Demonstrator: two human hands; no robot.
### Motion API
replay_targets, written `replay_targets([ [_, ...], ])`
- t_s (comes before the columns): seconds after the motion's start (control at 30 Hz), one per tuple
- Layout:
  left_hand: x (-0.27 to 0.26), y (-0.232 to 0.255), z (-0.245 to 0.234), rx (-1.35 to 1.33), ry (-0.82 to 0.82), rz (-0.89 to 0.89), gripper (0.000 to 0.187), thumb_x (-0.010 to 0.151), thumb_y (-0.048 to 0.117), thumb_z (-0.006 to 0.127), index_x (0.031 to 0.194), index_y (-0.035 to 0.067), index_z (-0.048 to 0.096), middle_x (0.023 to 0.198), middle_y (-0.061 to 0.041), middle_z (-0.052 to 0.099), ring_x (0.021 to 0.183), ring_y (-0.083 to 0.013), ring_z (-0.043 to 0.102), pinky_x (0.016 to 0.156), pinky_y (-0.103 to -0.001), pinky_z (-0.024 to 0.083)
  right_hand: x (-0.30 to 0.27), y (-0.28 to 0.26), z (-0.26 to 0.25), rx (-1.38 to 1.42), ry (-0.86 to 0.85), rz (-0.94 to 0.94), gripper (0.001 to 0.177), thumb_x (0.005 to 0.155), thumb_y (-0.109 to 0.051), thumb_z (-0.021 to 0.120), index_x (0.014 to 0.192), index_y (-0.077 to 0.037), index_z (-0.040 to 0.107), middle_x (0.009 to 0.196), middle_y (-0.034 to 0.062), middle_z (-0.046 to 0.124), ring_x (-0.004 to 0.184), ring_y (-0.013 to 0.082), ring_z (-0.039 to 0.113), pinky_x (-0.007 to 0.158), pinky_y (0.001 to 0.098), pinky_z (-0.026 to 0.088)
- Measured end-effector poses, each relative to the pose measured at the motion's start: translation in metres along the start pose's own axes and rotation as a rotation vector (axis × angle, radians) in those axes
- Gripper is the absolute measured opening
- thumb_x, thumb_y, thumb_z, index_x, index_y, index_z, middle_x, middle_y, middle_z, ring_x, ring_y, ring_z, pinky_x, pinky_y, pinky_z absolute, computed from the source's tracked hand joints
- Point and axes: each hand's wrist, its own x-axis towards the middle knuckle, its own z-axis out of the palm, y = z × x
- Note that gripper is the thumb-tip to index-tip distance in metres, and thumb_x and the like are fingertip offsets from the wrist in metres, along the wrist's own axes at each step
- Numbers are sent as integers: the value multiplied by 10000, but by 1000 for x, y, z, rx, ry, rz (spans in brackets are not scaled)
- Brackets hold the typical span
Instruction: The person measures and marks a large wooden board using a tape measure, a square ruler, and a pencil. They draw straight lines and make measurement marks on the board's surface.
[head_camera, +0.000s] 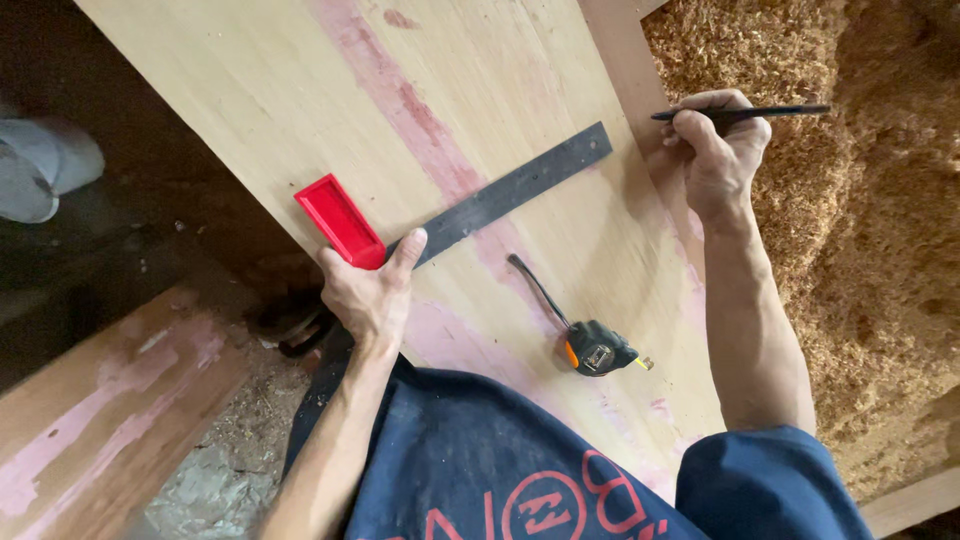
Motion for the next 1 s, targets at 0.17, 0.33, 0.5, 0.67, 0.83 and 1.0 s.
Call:
replay_targets([
  [0.17,-1,4,6,81,23,103,883,674,655,911,1033,-68,553,1006,-283,662,891,-454,690,784,-531,556,-2,5,-1,25,-3,-28,63,975,52,675,1037,41,670,911,138,712,755,178,681,749,303,598],
  [0.33,3,9,5,155,-17,109,908,683,702,894,1025,-65,550,892,-282,683,835,-476,693,768,-549,552,1,10,0,6,24,-38,72,973,74,680,1040,50,671,924,136,712,755,171,662,745,295,579],
  [0.5,5,12,2,145,-47,100,915,685,708,881,1027,-68,538,847,-277,682,794,-473,700,725,-533,565,-2,3,8,-47,-34,-52,71,982,59,679,1050,41,671,933,125,715,780,162,677,777,297,595],
  [0.67,6,11,3,148,-60,98,903,681,719,875,993,-55,529,813,-262,683,768,-460,703,709,-524,569,0,-11,24,-377,-172,-99,101,980,-5,685,1074,27,699,961,105,737,846,143,710,811,281,613],
  [0.83,6,10,5,168,-33,117,903,681,719,883,983,-54,529,814,-267,677,758,-470,695,695,-531,560,12,-16,37,-607,-314,-158,117,990,-40,683,1086,18,715,992,98,741,893,132,711,843,281,607],
  [1.0,5,11,5,164,-23,115,892,684,707,887,986,-53,533,820,-265,675,759,-472,690,691,-534,554,20,-17,39,-709,-315,-91,99,981,-49,687,1058,10,704,948,88,720,839,132,664,779,277,562],
])
